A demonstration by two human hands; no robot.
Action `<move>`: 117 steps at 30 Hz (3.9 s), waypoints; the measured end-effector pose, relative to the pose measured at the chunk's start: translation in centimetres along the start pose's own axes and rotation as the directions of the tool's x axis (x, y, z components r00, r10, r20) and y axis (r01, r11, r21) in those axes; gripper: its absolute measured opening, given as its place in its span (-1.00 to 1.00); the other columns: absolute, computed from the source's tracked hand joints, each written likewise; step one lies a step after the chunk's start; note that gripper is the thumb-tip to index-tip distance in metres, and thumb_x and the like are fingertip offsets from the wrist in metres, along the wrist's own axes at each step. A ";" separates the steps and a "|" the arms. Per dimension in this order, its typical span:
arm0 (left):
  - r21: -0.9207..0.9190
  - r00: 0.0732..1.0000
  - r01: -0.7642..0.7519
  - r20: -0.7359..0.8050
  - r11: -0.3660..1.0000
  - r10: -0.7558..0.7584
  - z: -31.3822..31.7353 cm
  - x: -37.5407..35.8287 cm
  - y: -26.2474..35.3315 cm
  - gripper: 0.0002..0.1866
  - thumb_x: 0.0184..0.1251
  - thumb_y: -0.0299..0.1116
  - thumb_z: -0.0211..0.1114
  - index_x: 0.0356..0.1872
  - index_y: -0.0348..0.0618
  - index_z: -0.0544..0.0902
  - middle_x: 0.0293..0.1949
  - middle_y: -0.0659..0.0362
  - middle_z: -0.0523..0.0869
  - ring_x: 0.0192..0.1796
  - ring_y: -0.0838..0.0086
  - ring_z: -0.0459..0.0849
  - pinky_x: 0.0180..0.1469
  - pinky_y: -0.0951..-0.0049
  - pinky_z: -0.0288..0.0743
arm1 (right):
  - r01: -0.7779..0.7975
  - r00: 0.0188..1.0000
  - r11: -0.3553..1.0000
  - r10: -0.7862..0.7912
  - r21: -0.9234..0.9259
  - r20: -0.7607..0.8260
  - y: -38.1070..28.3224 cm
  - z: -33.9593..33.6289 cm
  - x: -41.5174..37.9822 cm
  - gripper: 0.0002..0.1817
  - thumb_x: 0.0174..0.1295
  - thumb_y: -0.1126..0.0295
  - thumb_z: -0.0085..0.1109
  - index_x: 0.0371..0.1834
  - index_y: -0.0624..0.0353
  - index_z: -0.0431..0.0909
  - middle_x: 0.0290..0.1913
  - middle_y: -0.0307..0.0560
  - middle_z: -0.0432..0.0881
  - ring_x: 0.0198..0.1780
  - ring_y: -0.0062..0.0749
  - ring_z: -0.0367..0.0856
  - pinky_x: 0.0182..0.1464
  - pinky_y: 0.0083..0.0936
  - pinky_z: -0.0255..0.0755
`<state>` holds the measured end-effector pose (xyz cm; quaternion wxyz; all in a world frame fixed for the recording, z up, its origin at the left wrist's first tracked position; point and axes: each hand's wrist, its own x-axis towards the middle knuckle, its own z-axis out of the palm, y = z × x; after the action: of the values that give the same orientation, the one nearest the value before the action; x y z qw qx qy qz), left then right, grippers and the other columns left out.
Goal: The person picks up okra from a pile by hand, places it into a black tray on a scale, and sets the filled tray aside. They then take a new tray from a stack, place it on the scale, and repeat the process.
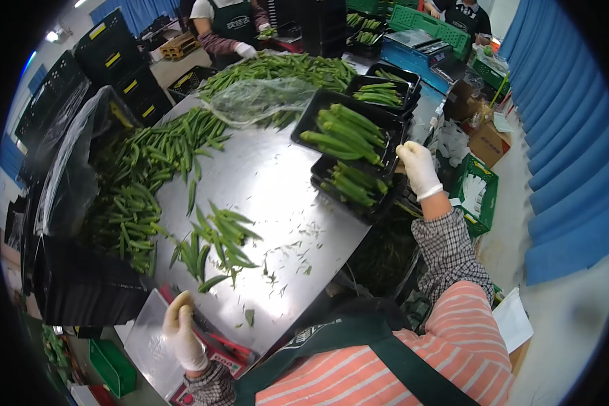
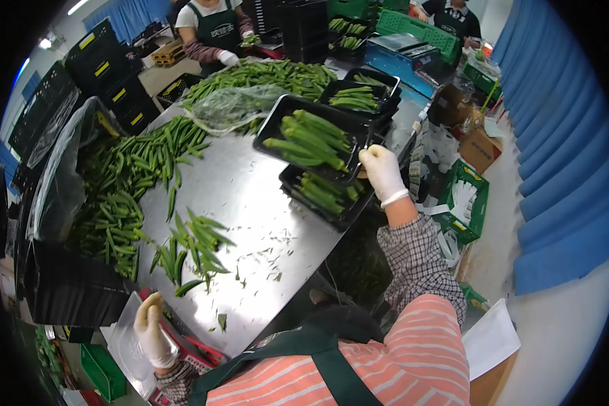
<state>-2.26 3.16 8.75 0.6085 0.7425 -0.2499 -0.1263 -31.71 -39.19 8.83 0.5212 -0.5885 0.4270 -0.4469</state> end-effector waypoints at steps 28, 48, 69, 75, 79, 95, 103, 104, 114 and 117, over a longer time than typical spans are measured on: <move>-0.256 0.402 0.891 0.827 0.374 -0.393 35.3 5.3 -2.8 -0.32 0.20 -0.09 0.31 0.29 0.14 0.17 -0.34 0.36 0.44 -0.34 0.56 0.47 0.09 -0.12 0.41 | 0.225 0.880 0.003 0.429 -0.974 0.205 -0.4 0.0 23.7 0.15 -0.16 -0.45 0.06 0.43 0.08 0.02 0.42 0.16 0.06 0.40 0.02 0.12 0.32 0.21 -0.04; -0.291 0.430 0.857 0.858 0.425 -0.282 49.9 13.0 -2.4 -0.33 0.33 -0.15 0.17 0.37 0.27 0.01 0.21 0.05 0.25 0.11 0.05 0.44 0.05 -0.08 0.45 | -0.006 0.944 0.019 0.331 -1.000 0.000 1.3 -6.5 33.6 0.03 -0.11 -0.34 0.11 0.32 0.23 0.20 0.19 0.08 0.44 0.19 -0.11 0.45 0.16 -0.24 0.36; -0.280 0.402 0.864 0.884 0.418 -0.239 64.8 17.9 -1.1 -0.25 0.25 -0.09 0.26 0.35 0.27 -0.02 0.27 -0.13 0.10 0.23 -0.26 0.27 0.13 -0.18 0.34 | 0.100 0.984 0.151 -0.162 -0.983 0.075 3.4 -13.9 31.0 -0.26 0.08 -0.16 0.11 0.17 0.20 0.33 0.00 0.11 0.50 0.06 -0.04 0.48 0.05 -0.23 0.40; -0.255 0.413 0.839 0.873 0.480 -0.258 64.0 17.9 -1.5 -0.37 0.22 -0.05 0.29 0.24 0.14 0.19 -0.38 0.16 0.41 0.05 -0.08 0.46 0.13 -0.16 0.35 | 0.215 0.933 0.311 -0.345 -0.926 0.101 5.6 -15.6 24.6 -0.30 0.08 -0.03 0.17 0.14 0.32 0.38 0.09 0.19 0.45 0.07 0.05 0.45 0.12 -0.22 0.35; -0.205 0.367 0.827 0.902 0.524 -0.226 62.9 19.1 -3.7 -0.26 0.15 0.02 0.33 0.23 -0.10 0.20 -0.15 0.01 0.40 0.11 0.01 0.42 0.17 -0.10 0.32 | 0.282 0.893 0.346 -0.435 -0.895 0.113 6.0 -15.9 20.8 -0.38 0.10 0.05 0.20 0.10 0.31 0.42 0.08 0.19 0.47 0.07 0.04 0.45 0.12 -0.23 0.35; 0.754 0.757 -0.455 0.047 0.474 0.651 7.4 23.2 5.6 -0.45 0.19 -0.23 0.32 0.12 -0.39 0.44 0.10 -0.08 0.54 0.14 0.21 0.52 0.16 0.31 0.39 | 0.586 0.598 0.781 -0.237 -0.215 0.766 13.8 9.8 -3.9 -0.70 0.04 0.39 0.23 -0.13 0.21 0.54 -0.09 0.02 0.57 -0.04 -0.06 0.52 0.02 -0.31 0.40; 0.874 0.835 0.416 -0.257 -0.253 0.486 -21.9 20.2 11.7 -0.36 0.34 0.15 -0.07 0.15 -0.23 0.42 0.15 -0.11 0.48 0.21 0.09 0.42 0.19 0.15 0.27 | 0.818 0.501 0.472 -0.305 -0.328 0.810 16.1 13.9 -7.1 -0.67 -0.02 0.36 0.18 -0.12 0.11 0.55 -0.04 -0.10 0.52 -0.01 -0.13 0.41 0.05 -0.18 0.24; 0.870 0.849 0.432 -0.305 -0.236 0.430 -23.0 20.2 10.7 -0.36 0.34 0.16 -0.08 0.15 -0.23 0.41 0.15 -0.11 0.48 0.20 0.09 0.44 0.19 0.16 0.28 | 0.819 0.509 0.464 -0.314 -0.338 0.802 15.9 14.1 -7.5 -0.67 -0.03 0.38 0.17 -0.13 0.11 0.55 -0.04 -0.11 0.51 0.00 -0.14 0.40 0.05 -0.18 0.22; 0.937 0.948 0.317 -0.313 0.144 -0.054 -25.5 23.2 12.1 -0.42 0.16 -0.09 0.25 0.02 -0.44 0.50 -0.07 -0.16 0.62 0.04 0.12 0.59 0.10 0.34 0.38 | 0.828 0.535 0.387 -0.332 -0.405 0.777 15.5 15.0 -8.6 -0.70 -0.06 0.44 0.13 -0.18 0.14 0.54 -0.07 -0.11 0.51 -0.02 -0.13 0.41 0.04 -0.23 0.26; 0.933 0.937 0.317 -0.336 0.172 0.093 -26.2 23.3 11.4 -0.23 0.03 -0.05 0.37 0.17 -0.46 0.39 0.07 -0.13 0.56 0.13 0.17 0.53 0.18 0.38 0.34 | 0.825 0.539 0.392 -0.328 -0.408 0.776 15.6 15.1 -8.5 -0.71 -0.08 0.46 0.14 -0.20 0.13 0.54 -0.08 -0.11 0.51 -0.03 -0.12 0.41 0.03 -0.23 0.26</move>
<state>27.78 11.40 28.47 0.0113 0.9836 -0.1147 0.1387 -19.59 -28.90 -8.25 0.1292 -0.9641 0.1369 -0.1872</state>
